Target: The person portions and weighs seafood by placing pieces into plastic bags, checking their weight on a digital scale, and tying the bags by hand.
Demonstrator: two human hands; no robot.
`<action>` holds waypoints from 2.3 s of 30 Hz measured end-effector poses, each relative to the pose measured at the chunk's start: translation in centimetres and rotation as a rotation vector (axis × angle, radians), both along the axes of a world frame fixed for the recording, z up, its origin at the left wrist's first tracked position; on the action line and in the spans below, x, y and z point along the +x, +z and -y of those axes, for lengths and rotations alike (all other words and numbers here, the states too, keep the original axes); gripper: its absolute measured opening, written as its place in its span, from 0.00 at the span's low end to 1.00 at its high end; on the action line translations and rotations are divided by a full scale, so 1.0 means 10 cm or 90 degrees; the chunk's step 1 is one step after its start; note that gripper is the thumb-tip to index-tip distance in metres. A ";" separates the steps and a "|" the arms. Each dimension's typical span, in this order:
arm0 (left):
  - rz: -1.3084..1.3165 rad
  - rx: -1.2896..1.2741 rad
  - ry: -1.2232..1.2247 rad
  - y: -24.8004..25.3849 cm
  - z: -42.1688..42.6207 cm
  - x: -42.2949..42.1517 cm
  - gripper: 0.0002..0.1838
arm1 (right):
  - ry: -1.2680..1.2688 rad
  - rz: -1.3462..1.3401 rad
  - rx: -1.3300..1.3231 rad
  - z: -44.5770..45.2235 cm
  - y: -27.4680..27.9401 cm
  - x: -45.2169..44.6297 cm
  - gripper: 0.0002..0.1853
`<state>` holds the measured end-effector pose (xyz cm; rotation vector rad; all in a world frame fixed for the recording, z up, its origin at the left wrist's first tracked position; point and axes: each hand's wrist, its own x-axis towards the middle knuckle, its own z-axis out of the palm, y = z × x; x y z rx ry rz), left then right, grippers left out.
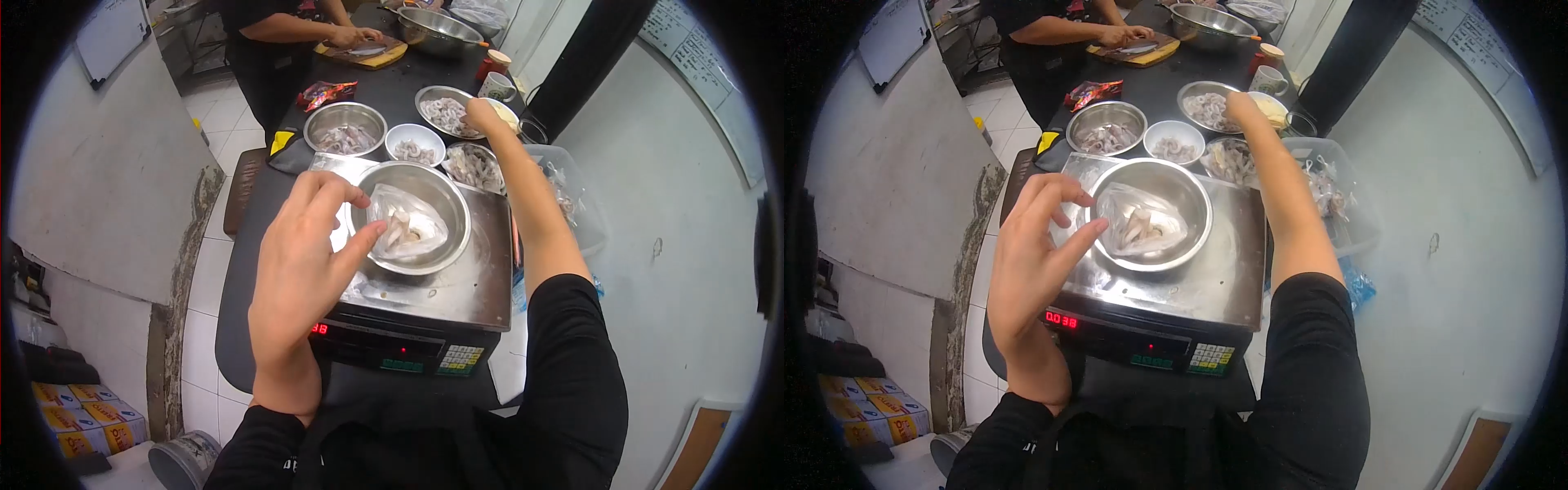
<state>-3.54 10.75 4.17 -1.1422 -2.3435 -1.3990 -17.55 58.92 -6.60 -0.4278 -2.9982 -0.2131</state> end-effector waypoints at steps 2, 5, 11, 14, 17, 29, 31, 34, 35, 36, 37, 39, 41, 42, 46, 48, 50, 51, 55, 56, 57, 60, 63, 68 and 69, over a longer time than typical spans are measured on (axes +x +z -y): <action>0.019 -0.008 0.004 0.02 0.00 0.00 0.14 | -0.005 0.020 0.009 -0.11 -0.14 -0.09 0.16; 0.012 -0.002 -0.013 0.00 0.00 -0.01 0.14 | -0.021 0.034 -0.019 -0.16 -0.28 -0.15 0.16; -0.006 0.001 -0.016 -0.02 -0.01 -0.03 0.14 | -0.051 -0.073 -0.192 -0.21 0.17 -0.06 0.11; -0.002 0.020 -0.009 -0.01 -0.01 -0.02 0.14 | -0.056 -0.117 -0.242 -0.20 0.37 -0.01 0.10; 0.010 0.011 0.003 0.01 0.00 0.00 0.14 | -0.098 -0.082 -0.282 -0.11 0.52 0.06 0.08; 0.007 -0.002 0.019 0.02 0.03 -0.01 0.14 | -0.134 -0.088 -0.262 -0.23 0.06 0.01 0.12; 0.007 0.013 0.014 0.01 0.02 -0.01 0.14 | -0.102 0.080 -0.077 -0.01 0.13 0.05 0.19; -0.015 -0.002 0.018 -0.01 0.01 -0.02 0.14 | -0.077 0.020 -0.080 -0.07 -0.16 0.03 0.20; -0.018 -0.006 0.021 -0.02 0.01 -0.03 0.14 | -0.064 0.034 -0.081 -0.10 -0.16 0.02 0.19; -0.028 -0.008 0.024 -0.03 0.01 -0.03 0.14 | -0.061 0.032 -0.084 -0.10 -0.12 -0.01 0.19; -0.037 -0.008 0.025 -0.04 0.01 -0.03 0.13 | -0.067 0.032 -0.083 -0.12 -0.07 -0.02 0.18; -0.026 -0.003 0.019 -0.03 0.01 -0.02 0.13 | -0.089 0.005 -0.116 -0.17 0.03 0.01 0.16; -0.016 0.006 0.014 -0.01 0.00 0.00 0.13 | -0.104 -0.015 -0.193 -0.22 0.14 0.06 0.16; -0.015 0.003 0.010 -0.01 0.00 0.01 0.13 | -0.113 -0.035 -0.272 -0.22 0.20 0.08 0.16; -0.026 0.000 0.011 0.01 0.02 0.02 0.13 | -0.111 -0.088 -0.483 -0.16 0.32 0.17 0.09; -0.027 0.005 0.012 0.00 0.03 0.03 0.13 | -0.117 -0.091 -0.472 -0.14 0.39 0.20 0.09; -0.028 0.011 0.010 0.01 0.03 0.03 0.13 | -0.124 -0.095 -0.460 -0.09 0.44 0.24 0.08; -0.025 0.008 0.012 0.02 0.04 0.03 0.13 | -0.130 -0.108 -0.458 -0.10 0.44 0.24 0.09; -0.027 0.003 0.029 0.03 0.06 0.03 0.13 | -0.140 -0.135 -0.403 -0.19 0.36 0.17 0.12; -0.026 0.002 0.032 0.03 0.07 0.03 0.13 | -0.137 -0.133 -0.405 -0.23 0.31 0.13 0.12; -0.027 0.004 0.038 0.03 0.08 0.03 0.13 | -0.129 -0.159 -0.390 -0.23 0.28 0.10 0.10; -0.021 0.007 0.043 0.04 0.09 0.01 0.13 | -0.122 -0.197 -0.364 -0.22 0.26 0.09 0.09; -0.015 0.003 0.046 0.03 0.09 0.00 0.13 | -0.108 -0.219 -0.304 -0.11 0.31 0.11 0.10; -0.014 0.000 0.041 0.02 0.10 -0.01 0.13 | -0.096 -0.211 -0.272 -0.09 0.30 0.05 0.11; -0.016 -0.011 0.046 0.02 0.10 -0.01 0.12 | -0.071 -0.215 -0.280 -0.09 0.28 0.06 0.11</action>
